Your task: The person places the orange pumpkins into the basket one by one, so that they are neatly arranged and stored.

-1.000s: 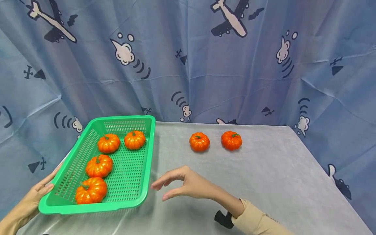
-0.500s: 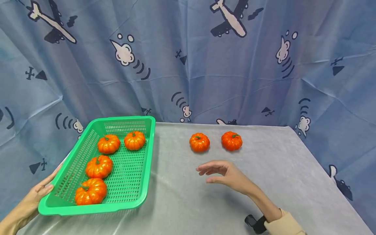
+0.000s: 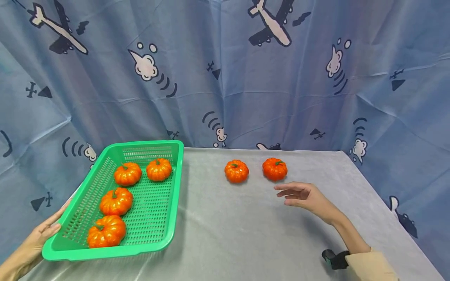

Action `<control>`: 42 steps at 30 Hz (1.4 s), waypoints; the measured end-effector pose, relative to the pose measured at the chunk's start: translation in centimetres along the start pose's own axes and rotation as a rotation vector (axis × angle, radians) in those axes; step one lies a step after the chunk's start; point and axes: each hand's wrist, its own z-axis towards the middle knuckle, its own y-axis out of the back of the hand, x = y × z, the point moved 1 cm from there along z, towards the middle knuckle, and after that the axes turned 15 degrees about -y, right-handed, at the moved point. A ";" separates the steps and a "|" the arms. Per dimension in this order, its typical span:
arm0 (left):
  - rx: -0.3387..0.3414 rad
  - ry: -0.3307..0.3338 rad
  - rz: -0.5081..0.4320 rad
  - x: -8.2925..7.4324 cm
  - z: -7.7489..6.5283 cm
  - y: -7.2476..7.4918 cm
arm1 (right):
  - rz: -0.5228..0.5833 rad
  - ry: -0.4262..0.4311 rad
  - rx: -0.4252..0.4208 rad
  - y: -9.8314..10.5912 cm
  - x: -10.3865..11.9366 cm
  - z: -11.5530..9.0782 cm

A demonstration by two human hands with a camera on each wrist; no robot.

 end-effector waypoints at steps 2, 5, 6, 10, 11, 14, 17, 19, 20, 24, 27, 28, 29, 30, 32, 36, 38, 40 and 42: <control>-0.002 -0.002 0.002 0.0 0.0 0.1 | -0.021 -0.027 -0.022 1.6 -0.8 0.2; -0.010 0.010 0.003 0.2 0.0 0.1 | -0.048 -0.052 -0.044 3.9 -2.0 0.8; -0.013 0.017 0.002 0.2 0.0 0.2 | -0.055 -0.065 -0.055 4.6 -2.4 1.0; -0.040 0.039 0.045 0.3 -0.1 0.3 | -0.068 -0.129 -0.101 6.6 -3.7 2.0; -0.045 0.042 0.058 0.3 -0.1 0.3 | -0.068 -0.144 -0.109 6.9 -3.9 2.2; -0.055 0.044 0.089 0.4 0.0 0.2 | -0.059 -0.194 -0.128 7.5 -4.5 2.6; -0.053 0.036 0.085 0.4 0.3 0.2 | -0.050 -0.244 -0.149 7.8 -5.1 2.9; -0.051 0.037 0.081 0.4 0.6 0.1 | -0.039 -0.264 -0.161 7.9 -5.4 3.0; -0.047 0.034 0.078 0.4 0.7 0.1 | -0.032 -0.270 -0.167 7.9 -5.6 3.1; -0.053 0.040 0.097 0.5 0.8 0.0 | -0.018 -0.264 -0.162 8.3 -6.5 3.7; -0.063 0.050 0.109 0.5 0.7 0.0 | -0.006 -0.258 -0.143 8.6 -6.9 4.3; -0.065 0.053 0.108 0.5 0.7 0.0 | -0.004 -0.258 -0.137 8.6 -6.9 4.5; -0.063 0.056 0.108 0.5 0.6 0.1 | 0.000 -0.259 -0.130 8.6 -7.0 4.8; -0.059 0.055 0.104 0.4 0.6 0.1 | 0.002 -0.255 -0.120 8.5 -7.0 5.1; -0.050 0.050 0.085 0.4 0.4 0.2 | -0.002 -0.254 -0.099 8.3 -7.0 5.9; -0.011 0.020 0.007 0.3 0.1 0.3 | -0.022 -0.252 -0.077 7.7 -6.7 7.8; 0.011 0.006 -0.032 0.3 0.1 0.3 | -0.036 -0.257 -0.080 7.4 -6.5 8.7; 0.025 -0.002 -0.059 0.3 0.0 0.3 | -0.041 -0.255 -0.081 7.0 -6.1 9.4; 0.033 -0.003 -0.070 0.4 0.0 0.3 | -0.062 -0.263 -0.086 6.6 -5.8 10.0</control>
